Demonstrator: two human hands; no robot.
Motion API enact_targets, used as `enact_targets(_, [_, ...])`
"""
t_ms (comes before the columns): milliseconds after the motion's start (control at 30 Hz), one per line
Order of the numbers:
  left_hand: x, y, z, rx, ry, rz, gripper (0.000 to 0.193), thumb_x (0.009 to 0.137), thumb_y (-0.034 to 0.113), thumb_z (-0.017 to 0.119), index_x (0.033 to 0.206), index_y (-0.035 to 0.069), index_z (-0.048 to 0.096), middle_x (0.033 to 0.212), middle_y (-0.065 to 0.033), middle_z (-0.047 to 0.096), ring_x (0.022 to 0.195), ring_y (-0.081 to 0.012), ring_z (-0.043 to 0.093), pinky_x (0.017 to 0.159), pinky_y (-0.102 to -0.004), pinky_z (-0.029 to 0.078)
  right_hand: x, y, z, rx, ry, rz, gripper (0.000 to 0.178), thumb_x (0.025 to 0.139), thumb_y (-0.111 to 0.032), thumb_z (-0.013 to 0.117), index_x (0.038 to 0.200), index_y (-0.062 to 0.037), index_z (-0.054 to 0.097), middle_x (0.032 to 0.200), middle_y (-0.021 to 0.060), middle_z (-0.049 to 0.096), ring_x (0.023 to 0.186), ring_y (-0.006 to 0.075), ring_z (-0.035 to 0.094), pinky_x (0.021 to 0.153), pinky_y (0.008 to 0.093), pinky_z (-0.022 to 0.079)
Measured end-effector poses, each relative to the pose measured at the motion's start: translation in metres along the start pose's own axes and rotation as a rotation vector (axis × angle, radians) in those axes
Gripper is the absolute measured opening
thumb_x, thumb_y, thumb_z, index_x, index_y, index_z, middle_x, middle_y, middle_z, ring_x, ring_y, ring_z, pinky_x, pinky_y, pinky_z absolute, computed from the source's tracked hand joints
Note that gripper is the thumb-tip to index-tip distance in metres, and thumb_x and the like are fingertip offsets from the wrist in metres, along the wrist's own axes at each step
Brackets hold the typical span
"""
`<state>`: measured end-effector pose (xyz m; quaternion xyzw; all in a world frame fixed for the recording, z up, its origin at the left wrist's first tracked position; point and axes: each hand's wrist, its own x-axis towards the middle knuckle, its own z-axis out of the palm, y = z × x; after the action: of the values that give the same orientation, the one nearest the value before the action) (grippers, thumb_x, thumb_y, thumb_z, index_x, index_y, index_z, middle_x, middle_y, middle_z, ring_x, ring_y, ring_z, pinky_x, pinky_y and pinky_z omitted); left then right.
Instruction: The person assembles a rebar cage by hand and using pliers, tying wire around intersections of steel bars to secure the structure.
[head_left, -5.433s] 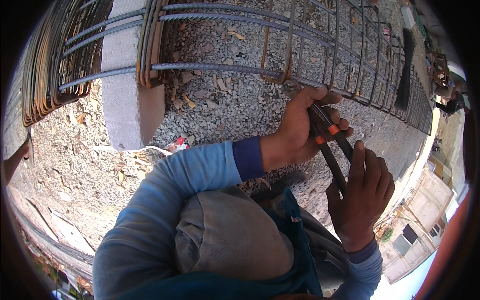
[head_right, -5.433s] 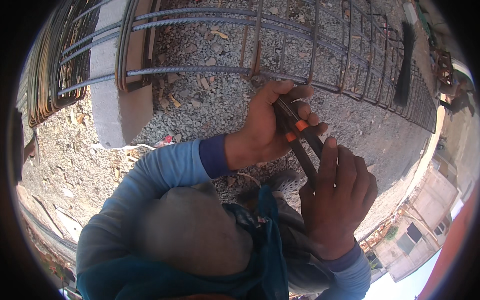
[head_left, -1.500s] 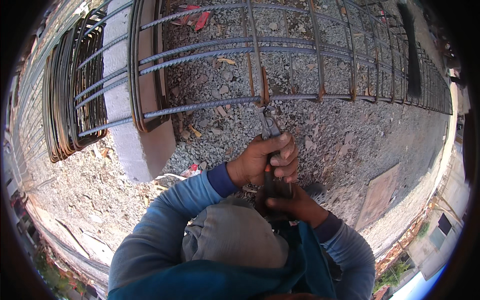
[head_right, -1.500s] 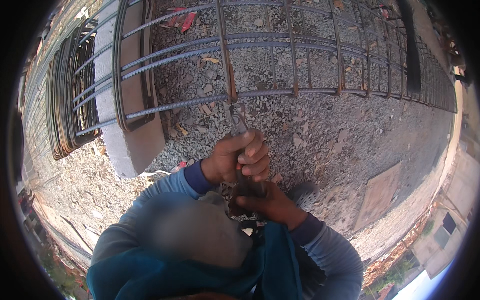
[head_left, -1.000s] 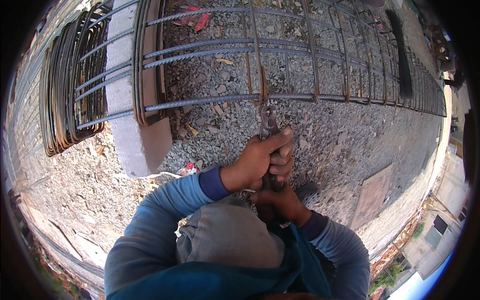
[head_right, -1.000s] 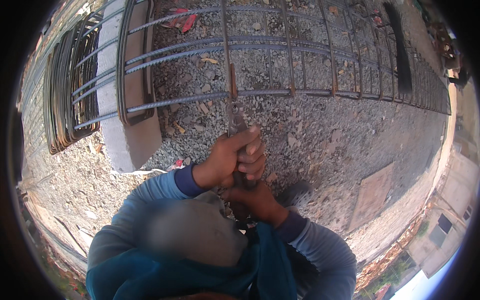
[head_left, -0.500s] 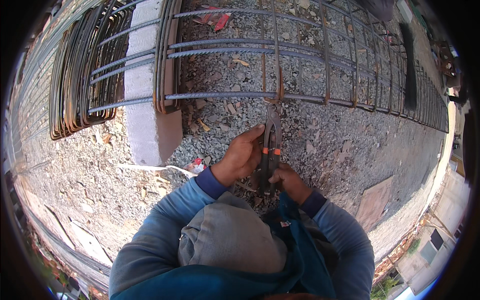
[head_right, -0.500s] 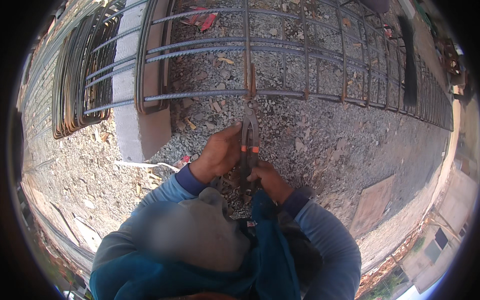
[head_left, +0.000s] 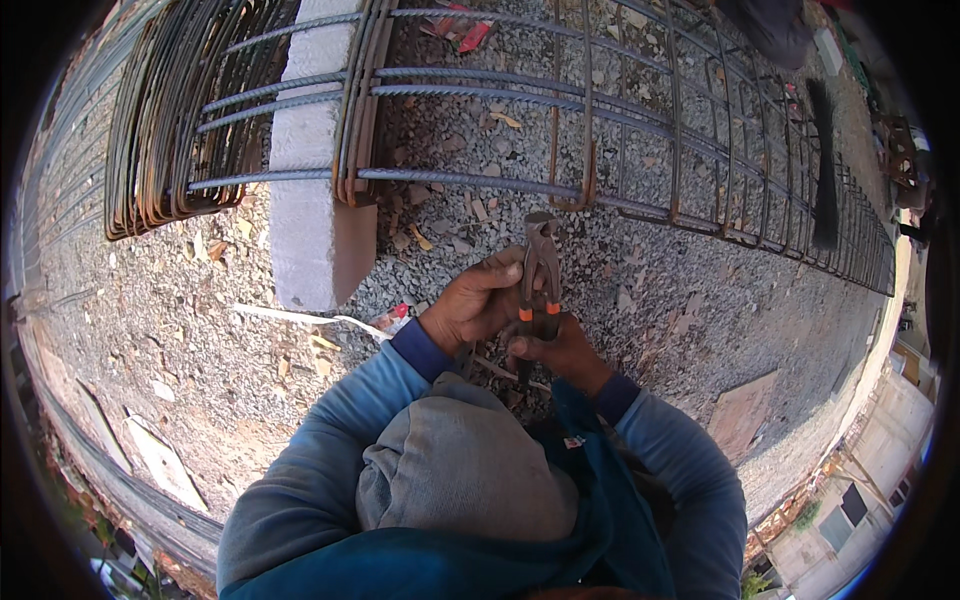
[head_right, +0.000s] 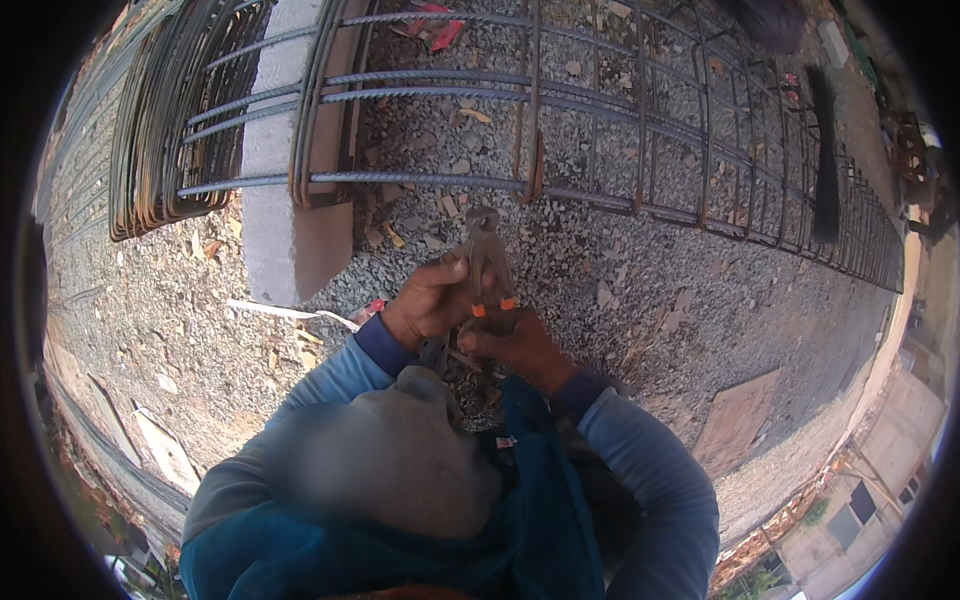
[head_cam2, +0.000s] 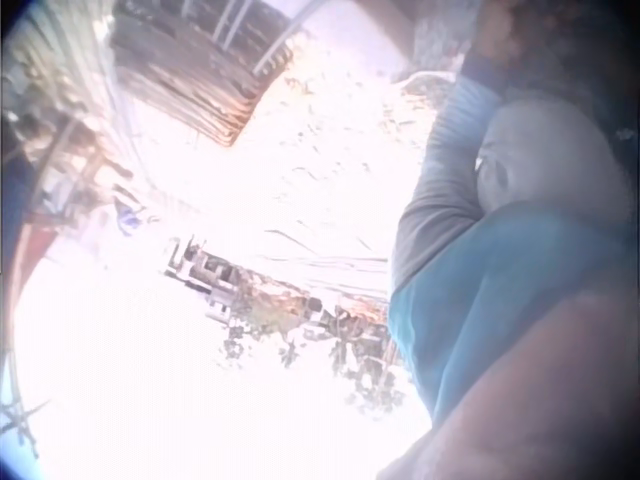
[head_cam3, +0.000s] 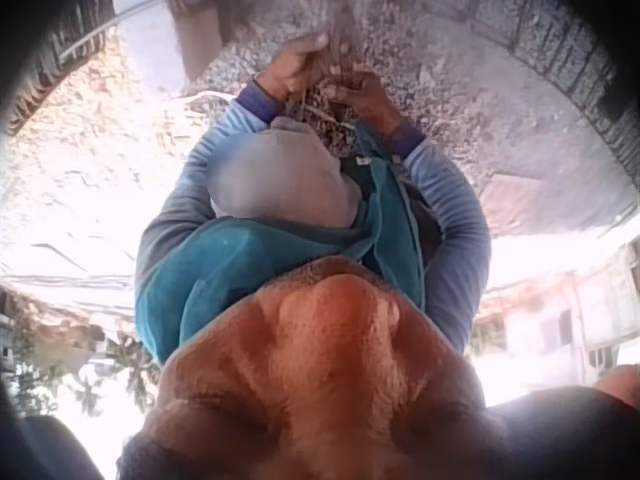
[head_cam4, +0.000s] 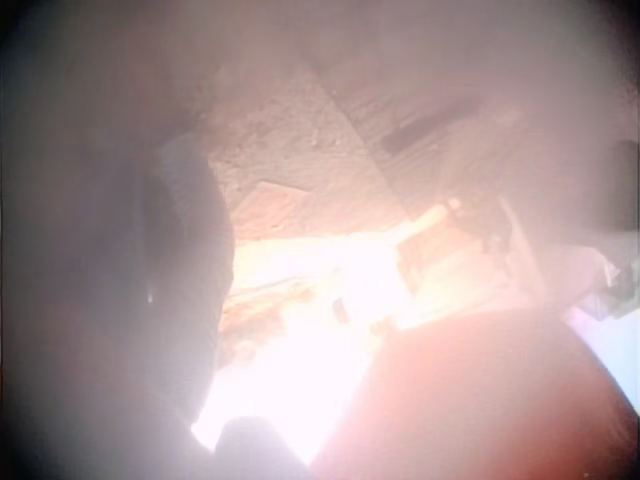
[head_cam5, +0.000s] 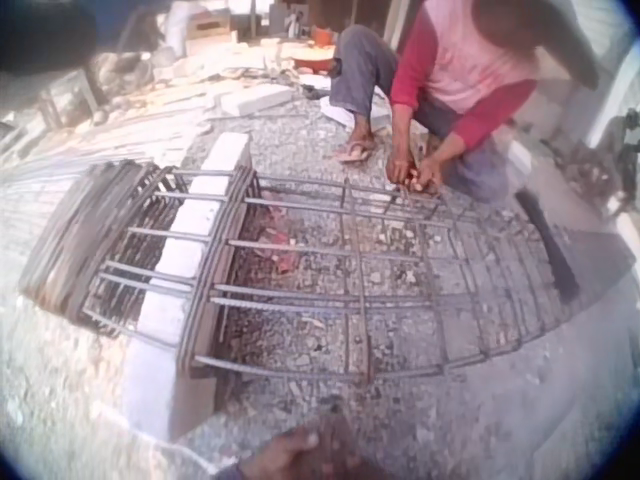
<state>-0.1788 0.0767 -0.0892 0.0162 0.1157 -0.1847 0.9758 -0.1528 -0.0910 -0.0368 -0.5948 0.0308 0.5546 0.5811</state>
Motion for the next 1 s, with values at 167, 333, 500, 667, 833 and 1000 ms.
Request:
enact_targets(167, [0.002,-0.007,-0.001,0.017,0.105,0.016,0.020,0.091,0.021,0.062,0.100,0.003,0.061,0.092,-0.0056,0.063,0.093,-0.0204,0.062,0.088,-0.0385,0.049,0.001,0.019,0.002,0.088,0.090,0.025,0.025,0.080,-0.015,0.072,0.097,0.0014,0.064,0.083,0.0076,0.066,0.075,0.0138,0.064,0.066,0.0284,0.051])
enact_targets(333, [0.004,-0.002,0.000,0.548,0.294,0.019,0.032,0.099,0.033,0.048,0.108,0.004,0.057,0.090,-0.0047,0.059,0.088,-0.0182,0.060,0.083,-0.0338,0.048,0.005,0.026,-0.011,0.073,0.253,-0.013,0.027,0.080,-0.017,0.067,0.095,0.0041,0.060,0.072,0.0108,0.062,0.055,0.0209,0.062,0.054,0.0353,0.053])
enact_targets(500, [0.013,-0.013,0.004,0.632,0.274,0.173,0.036,0.101,0.037,0.040,0.094,0.004,0.053,0.080,-0.0024,0.051,0.076,-0.0156,0.055,0.075,-0.0318,0.047,0.013,0.035,-0.022,0.360,0.401,0.199,0.028,0.083,-0.022,0.065,0.099,0.0017,0.062,0.079,0.0086,0.063,0.067,0.0169,0.062,0.059,0.0315,0.050])
enact_targets(667, [0.011,-0.016,0.005,0.688,0.326,0.177,0.034,0.102,0.036,0.039,0.088,0.006,0.049,0.077,-0.0014,0.045,0.065,-0.0121,0.046,0.067,-0.0308,0.045,0.014,0.030,-0.026,0.012,0.594,0.056,0.029,0.090,-0.024,0.062,0.108,-0.0017,0.065,0.086,0.0033,0.063,0.080,0.0111,0.058,0.072,0.0286,0.045])
enact_targets(833, [0.016,-0.012,0.017,1.114,0.209,-0.125,0.033,0.103,0.033,0.038,0.097,0.003,0.051,0.085,-0.0057,0.051,0.072,-0.0121,0.051,0.071,-0.0303,0.046,-0.003,-0.014,-0.034,-0.274,0.768,-0.229,0.026,0.094,-0.024,0.058,0.106,-0.0016,0.066,0.092,0.0058,0.063,0.084,0.0127,0.058,0.075,0.0288,0.045])
enact_targets(1000, [0.035,-0.032,0.025,1.208,-0.037,0.126,0.027,0.100,0.020,0.043,0.112,-0.002,0.051,0.092,-0.0161,0.059,0.083,-0.0264,0.060,0.075,-0.0379,0.047,-0.022,-0.062,-0.027,-0.465,0.572,-0.439,0.019,0.089,-0.014,0.064,0.100,0.0010,0.068,0.094,0.0118,0.064,0.089,0.0204,0.062,0.077,0.0308,0.048])
